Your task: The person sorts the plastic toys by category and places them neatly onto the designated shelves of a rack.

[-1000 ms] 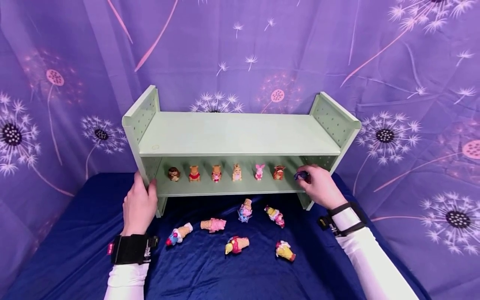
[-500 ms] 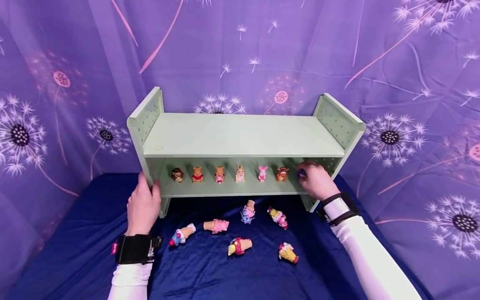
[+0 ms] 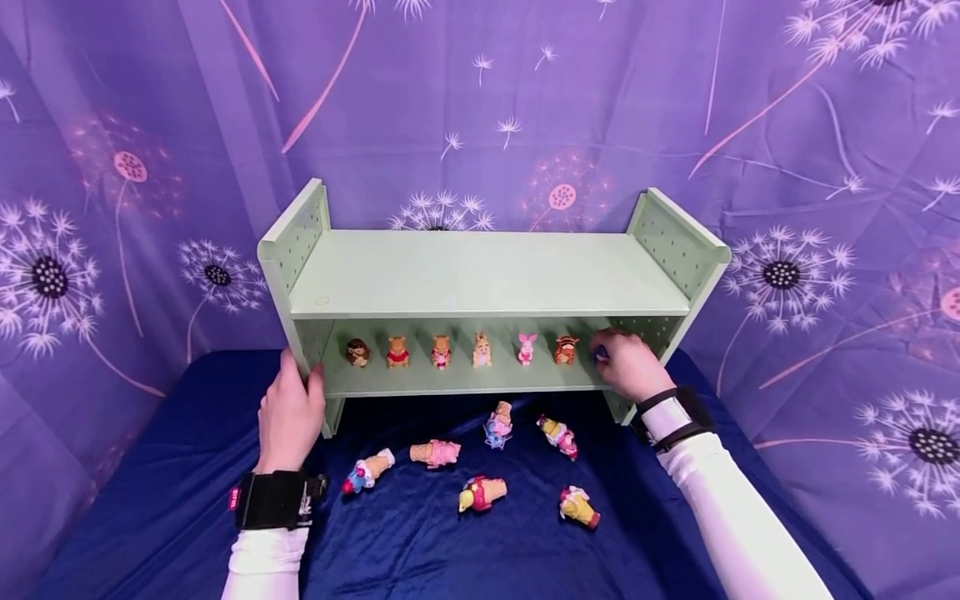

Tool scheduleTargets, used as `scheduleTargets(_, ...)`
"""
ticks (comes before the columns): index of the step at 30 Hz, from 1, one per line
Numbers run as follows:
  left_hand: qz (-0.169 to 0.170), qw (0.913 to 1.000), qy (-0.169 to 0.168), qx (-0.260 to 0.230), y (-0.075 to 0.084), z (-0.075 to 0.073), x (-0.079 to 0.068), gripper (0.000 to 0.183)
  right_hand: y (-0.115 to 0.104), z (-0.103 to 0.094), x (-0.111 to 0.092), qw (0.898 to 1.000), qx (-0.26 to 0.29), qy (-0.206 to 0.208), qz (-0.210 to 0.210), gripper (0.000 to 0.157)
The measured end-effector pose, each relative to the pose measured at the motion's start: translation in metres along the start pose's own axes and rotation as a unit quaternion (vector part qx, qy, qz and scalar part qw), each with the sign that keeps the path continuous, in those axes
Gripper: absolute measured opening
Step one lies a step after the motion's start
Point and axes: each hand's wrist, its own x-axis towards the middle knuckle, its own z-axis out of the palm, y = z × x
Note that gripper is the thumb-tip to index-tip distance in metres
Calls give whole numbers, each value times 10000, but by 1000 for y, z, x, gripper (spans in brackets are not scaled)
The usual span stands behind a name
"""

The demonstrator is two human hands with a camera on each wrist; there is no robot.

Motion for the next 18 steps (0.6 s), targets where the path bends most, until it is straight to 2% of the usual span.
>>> scheduleTargets(6,-49,10000,-80,-1,-1,0,0,42,2,2,-1,9999,-4,-130,-25,25)
scheduleTargets(18,-23,10000,-42,3,1,-1,1,40,5,4,-3,9997,121,-50,-212,37)
